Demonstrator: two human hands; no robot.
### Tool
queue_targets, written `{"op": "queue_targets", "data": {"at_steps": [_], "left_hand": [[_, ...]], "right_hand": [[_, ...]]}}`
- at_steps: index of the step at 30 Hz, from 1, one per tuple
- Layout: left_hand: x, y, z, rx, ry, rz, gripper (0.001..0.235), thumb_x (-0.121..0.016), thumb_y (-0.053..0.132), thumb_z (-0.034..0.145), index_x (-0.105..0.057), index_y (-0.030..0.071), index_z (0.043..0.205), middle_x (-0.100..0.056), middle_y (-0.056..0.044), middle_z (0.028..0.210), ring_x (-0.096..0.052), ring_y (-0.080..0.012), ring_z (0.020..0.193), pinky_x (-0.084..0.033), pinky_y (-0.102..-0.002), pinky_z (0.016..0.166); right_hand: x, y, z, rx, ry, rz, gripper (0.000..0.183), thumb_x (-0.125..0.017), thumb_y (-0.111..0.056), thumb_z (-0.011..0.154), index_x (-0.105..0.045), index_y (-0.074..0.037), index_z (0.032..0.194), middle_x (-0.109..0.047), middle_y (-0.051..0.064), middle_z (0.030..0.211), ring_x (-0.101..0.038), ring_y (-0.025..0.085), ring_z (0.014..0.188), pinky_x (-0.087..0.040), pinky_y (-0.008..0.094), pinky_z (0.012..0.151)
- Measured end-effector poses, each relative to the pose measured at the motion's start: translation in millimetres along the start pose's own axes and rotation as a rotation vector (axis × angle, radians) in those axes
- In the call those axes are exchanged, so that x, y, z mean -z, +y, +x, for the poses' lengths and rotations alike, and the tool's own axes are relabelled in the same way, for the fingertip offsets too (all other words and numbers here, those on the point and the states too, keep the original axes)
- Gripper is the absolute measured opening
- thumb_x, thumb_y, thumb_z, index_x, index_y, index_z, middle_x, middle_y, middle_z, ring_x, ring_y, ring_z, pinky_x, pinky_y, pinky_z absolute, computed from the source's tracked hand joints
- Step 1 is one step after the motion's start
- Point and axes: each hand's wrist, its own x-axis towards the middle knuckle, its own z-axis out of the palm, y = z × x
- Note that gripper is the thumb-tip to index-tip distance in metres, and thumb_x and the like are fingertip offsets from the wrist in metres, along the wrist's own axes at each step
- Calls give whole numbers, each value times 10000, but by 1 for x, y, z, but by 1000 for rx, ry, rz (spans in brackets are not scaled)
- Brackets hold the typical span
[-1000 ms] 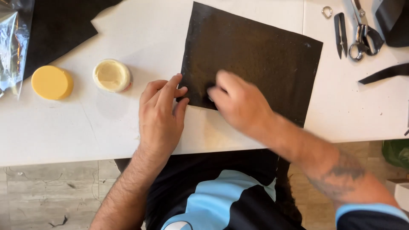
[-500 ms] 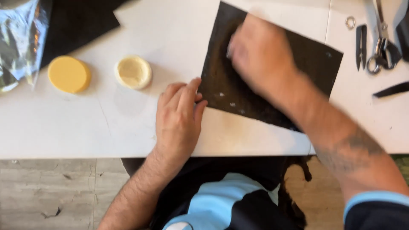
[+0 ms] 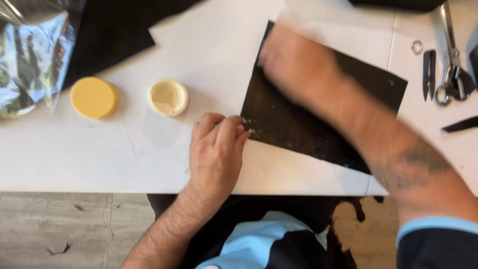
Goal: Applying a protective or decorative finish to a piece of leather using a cloth and cream.
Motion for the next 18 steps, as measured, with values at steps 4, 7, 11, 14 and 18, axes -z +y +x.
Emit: {"op": "queue_targets", "data": {"at_steps": [4,7,11,14,18], "left_hand": [[4,1,3,-15,25,30,176,-789,54,911,-632,54,989,-676,-7,835,-585,-259,922,-455,-411,762],[7,2,9,-18,26,22,134,-756,74,930,-636,57,989,-674,-20,862,-583,-263,901,-438,-423,748],[2,-2,4,4,42,25,195,-818,71,886,-647,71,980,-702,40,851,-590,-228,916,-442,-397,761],[-1,-3,1,10,28,-6,211,-811,41,883,-632,55,993,-698,25,861,-582,-237,903,-460,-392,759],[5,-1,3,-7,3,-63,221,-788,-15,886,-610,12,1012,-657,-21,838,-561,-280,850,-500,-383,766]], "right_hand": [[4,19,7,-161,3,54,73,-712,-57,950,-676,-59,886,-646,80,914,-610,280,780,-471,410,605],[-2,18,8,-146,-28,-40,128,-665,-80,959,-603,-53,850,-540,126,925,-551,348,700,-448,482,498],[-10,43,23,-296,-58,-125,127,-671,-59,966,-704,-88,848,-677,51,767,-608,272,647,-479,414,535],[-6,27,13,-215,-11,-144,77,-733,-22,959,-678,9,917,-523,117,901,-552,286,706,-482,410,511],[26,-53,8,-645,-240,441,198,-483,-231,1005,-517,-77,885,-597,145,824,-484,382,719,-379,530,660]]}}
